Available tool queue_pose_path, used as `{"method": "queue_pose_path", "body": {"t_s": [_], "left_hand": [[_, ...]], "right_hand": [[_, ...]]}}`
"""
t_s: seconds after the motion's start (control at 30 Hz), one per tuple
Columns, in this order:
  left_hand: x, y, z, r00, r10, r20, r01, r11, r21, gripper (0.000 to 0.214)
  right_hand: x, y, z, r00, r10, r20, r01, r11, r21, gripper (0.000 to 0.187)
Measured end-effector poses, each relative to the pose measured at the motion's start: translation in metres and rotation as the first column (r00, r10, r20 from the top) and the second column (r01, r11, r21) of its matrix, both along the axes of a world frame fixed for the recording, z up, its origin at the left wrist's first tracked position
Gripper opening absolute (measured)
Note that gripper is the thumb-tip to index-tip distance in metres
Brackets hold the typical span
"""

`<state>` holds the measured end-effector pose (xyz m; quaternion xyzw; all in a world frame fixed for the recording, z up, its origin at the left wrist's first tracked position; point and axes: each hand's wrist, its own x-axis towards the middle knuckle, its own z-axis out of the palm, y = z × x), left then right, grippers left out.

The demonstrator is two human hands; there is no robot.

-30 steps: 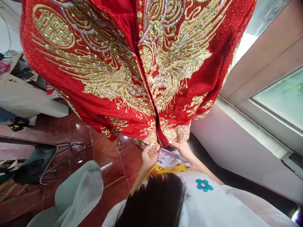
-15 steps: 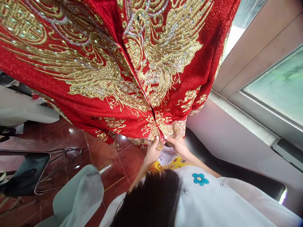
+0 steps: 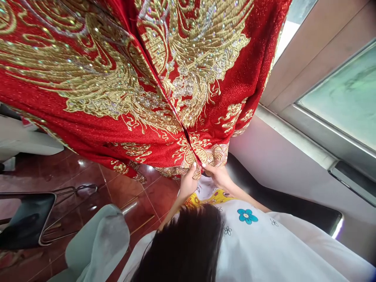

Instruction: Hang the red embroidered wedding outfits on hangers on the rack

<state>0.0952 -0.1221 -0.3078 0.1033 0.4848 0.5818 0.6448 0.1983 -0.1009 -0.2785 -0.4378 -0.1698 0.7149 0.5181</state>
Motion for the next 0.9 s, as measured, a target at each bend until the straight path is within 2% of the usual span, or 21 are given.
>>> {"method": "queue_pose_path", "body": {"t_s": [0.2,0.37,0.57,0.9], "left_hand": [[0.000,0.002,-0.009,0.991,-0.056,-0.121,0.065,0.995,0.070,0.040],[-0.002,0.001,-0.013,0.980,-0.058,-0.189,0.071,0.996,0.060,0.042],[-0.003,0.000,-0.012,0.969,-0.036,-0.244,0.055,0.996,0.071,0.040],[-0.001,0.002,-0.003,0.973,-0.018,-0.230,0.038,0.996,0.085,0.051]], "right_hand": [[0.002,0.001,0.002,0.999,0.030,0.042,-0.029,0.999,-0.022,0.049],[0.004,0.001,-0.002,0.996,0.057,0.071,-0.055,0.998,-0.026,0.047],[0.004,0.001,-0.007,0.998,0.039,0.041,-0.041,0.998,0.039,0.042],[0.003,0.003,-0.007,0.997,0.065,0.046,-0.065,0.998,-0.007,0.046]]}}
